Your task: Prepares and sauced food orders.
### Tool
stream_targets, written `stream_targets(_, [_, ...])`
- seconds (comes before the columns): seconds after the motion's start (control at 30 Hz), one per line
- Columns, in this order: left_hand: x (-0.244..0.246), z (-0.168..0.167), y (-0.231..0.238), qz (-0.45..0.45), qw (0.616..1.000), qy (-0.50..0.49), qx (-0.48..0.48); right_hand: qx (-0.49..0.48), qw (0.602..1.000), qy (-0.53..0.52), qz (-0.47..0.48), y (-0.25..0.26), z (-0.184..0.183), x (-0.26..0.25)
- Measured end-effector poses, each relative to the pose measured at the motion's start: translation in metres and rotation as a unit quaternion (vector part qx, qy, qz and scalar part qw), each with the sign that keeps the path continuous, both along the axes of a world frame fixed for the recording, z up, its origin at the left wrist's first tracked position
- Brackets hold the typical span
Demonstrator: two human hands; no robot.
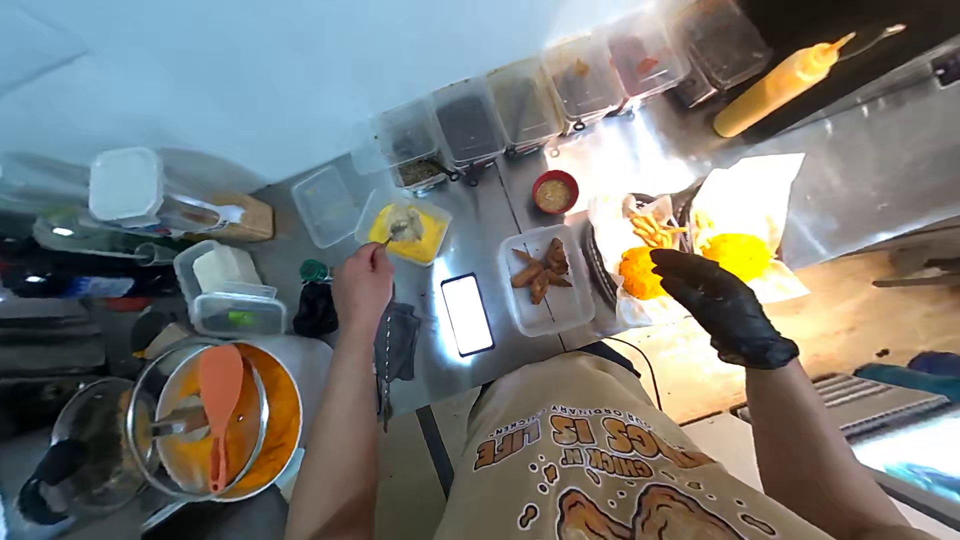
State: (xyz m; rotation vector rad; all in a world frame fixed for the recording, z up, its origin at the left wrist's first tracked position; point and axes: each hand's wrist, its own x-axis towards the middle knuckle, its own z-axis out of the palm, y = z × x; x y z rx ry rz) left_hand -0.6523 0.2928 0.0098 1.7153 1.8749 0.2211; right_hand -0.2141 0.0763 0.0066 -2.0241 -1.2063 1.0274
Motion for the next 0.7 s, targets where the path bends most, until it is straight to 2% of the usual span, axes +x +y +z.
stream_targets(0.07, [0.007,-0.013,0.014,0.041,0.996,-0.081,0.004,0.002,1.000,-0.005,0.020,0.006,0.001,0.006])
stream_targets(0.13, [0.014,-0.026,0.029,0.073,0.989,-0.123,0.026,0.021,0.999,0.015,0.031,0.013,0.001,0.012])
stream_targets(0.2, [0.017,-0.036,0.041,0.056,0.992,-0.099,0.048,0.024,0.999,0.018,0.044,0.023,0.000,0.020])
stream_targets(0.27, [0.016,-0.037,0.048,0.011,0.996,-0.058,0.064,0.018,0.996,-0.028,0.083,0.043,-0.001,0.028])
stream_targets(0.33, [0.014,-0.021,0.048,-0.010,0.995,-0.040,0.087,0.030,0.986,-0.091,0.139,0.078,-0.004,0.032])
stream_targets(0.4, [0.012,0.002,0.040,0.019,0.992,-0.067,0.109,0.036,0.968,-0.139,0.206,0.125,-0.013,0.030])
stream_targets(0.53, [0.011,0.026,0.018,0.104,0.947,-0.236,0.192,0.051,0.923,-0.200,0.326,0.216,-0.059,0.011])
stream_targets(0.6, [0.035,0.032,0.004,0.131,0.918,-0.321,0.191,0.031,0.912,-0.207,0.354,0.241,-0.080,0.008])
stream_targets(0.7, [0.101,0.027,-0.010,0.109,0.918,-0.354,0.144,0.025,0.909,-0.175,0.377,0.253,-0.092,0.010])
